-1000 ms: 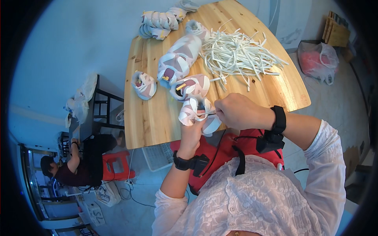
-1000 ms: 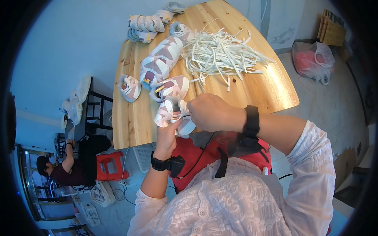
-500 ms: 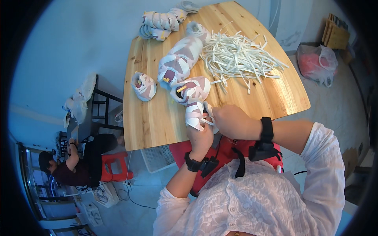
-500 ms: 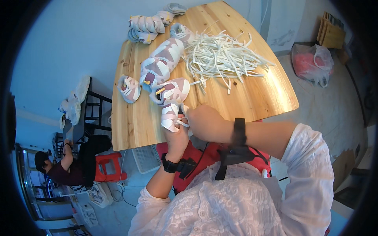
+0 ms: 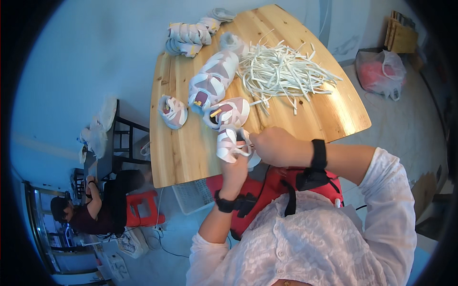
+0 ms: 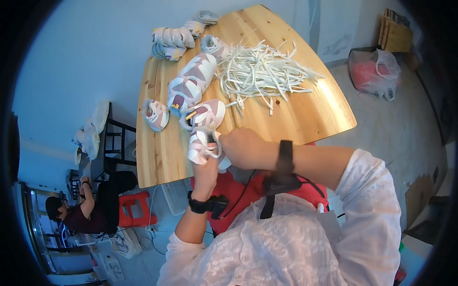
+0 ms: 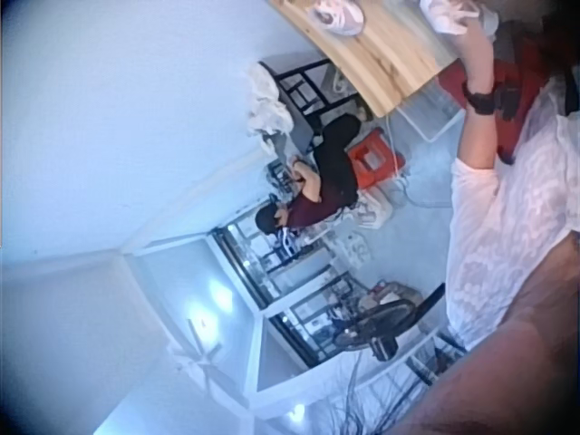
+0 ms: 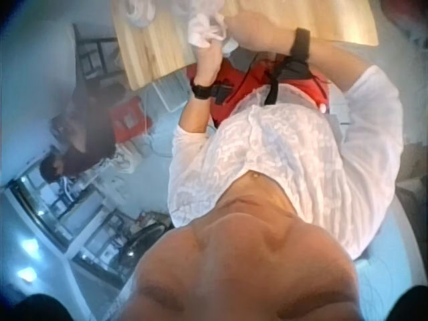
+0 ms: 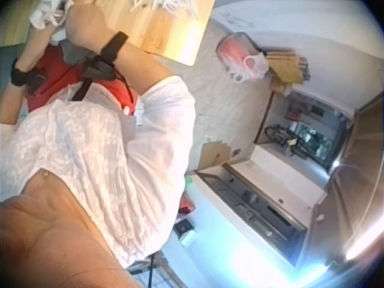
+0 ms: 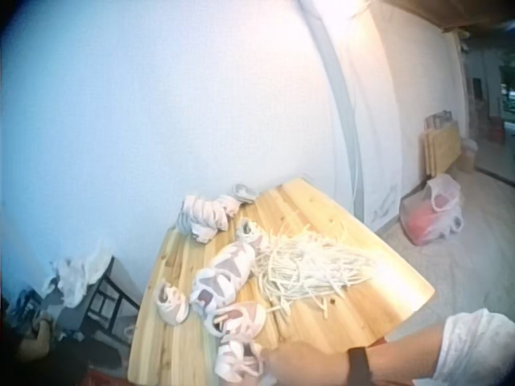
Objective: Lacing white and pink sneakers by hand at a workbench.
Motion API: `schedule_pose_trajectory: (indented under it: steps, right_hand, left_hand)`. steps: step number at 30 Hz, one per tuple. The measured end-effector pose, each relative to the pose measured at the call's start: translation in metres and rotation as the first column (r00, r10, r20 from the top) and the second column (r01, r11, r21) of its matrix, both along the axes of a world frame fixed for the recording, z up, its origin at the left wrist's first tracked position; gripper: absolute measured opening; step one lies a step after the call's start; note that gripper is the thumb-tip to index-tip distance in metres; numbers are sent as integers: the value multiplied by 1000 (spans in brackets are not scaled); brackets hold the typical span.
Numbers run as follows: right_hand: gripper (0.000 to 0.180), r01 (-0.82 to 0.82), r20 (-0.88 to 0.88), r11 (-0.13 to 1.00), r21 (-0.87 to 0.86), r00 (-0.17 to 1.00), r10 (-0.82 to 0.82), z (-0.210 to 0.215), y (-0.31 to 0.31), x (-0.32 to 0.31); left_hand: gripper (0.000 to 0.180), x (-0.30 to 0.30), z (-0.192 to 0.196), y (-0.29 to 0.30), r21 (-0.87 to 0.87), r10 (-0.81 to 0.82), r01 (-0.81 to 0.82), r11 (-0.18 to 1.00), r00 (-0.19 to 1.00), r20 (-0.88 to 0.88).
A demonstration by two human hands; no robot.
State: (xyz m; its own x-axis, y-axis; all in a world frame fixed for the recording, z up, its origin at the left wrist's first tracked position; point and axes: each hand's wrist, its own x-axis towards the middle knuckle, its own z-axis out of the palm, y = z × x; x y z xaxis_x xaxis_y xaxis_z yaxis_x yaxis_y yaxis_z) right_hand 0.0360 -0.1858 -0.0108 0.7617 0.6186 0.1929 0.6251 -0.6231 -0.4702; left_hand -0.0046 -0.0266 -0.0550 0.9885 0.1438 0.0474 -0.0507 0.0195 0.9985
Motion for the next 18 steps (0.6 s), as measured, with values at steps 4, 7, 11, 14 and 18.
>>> schedule_pose_trajectory:
  steps: [4, 7, 11, 14, 18]
  right_hand:
    - [14, -65, -24, 997, -44, 998, 64, 16, -14, -2]
    - [13, 2, 15, 1000, -23, 1000, -2, 27, -22, -14]
    - [13, 27, 9, 892, 450, 999, -35, 8, -29, -13]
    - [20, 85, -136, 797, 598, 991, -3, 10, -28, -19]
    - [26, 281, -476, 634, 720, 865, 157, -14, -21, -20]
  left_hand:
    - [21, 7, 14, 8, 214, -84, 54, 975, 988, 132]
    - [22, 4, 25, 15, 73, 35, -32, 997, 999, -36]
    - [25, 0, 47, 10, -314, -51, 18, 949, 994, -97]
    - [30, -2, 50, 12, -497, -175, 88, 863, 976, -131]
    - [28, -9, 47, 10, -422, -144, 99, 901, 987, -77]
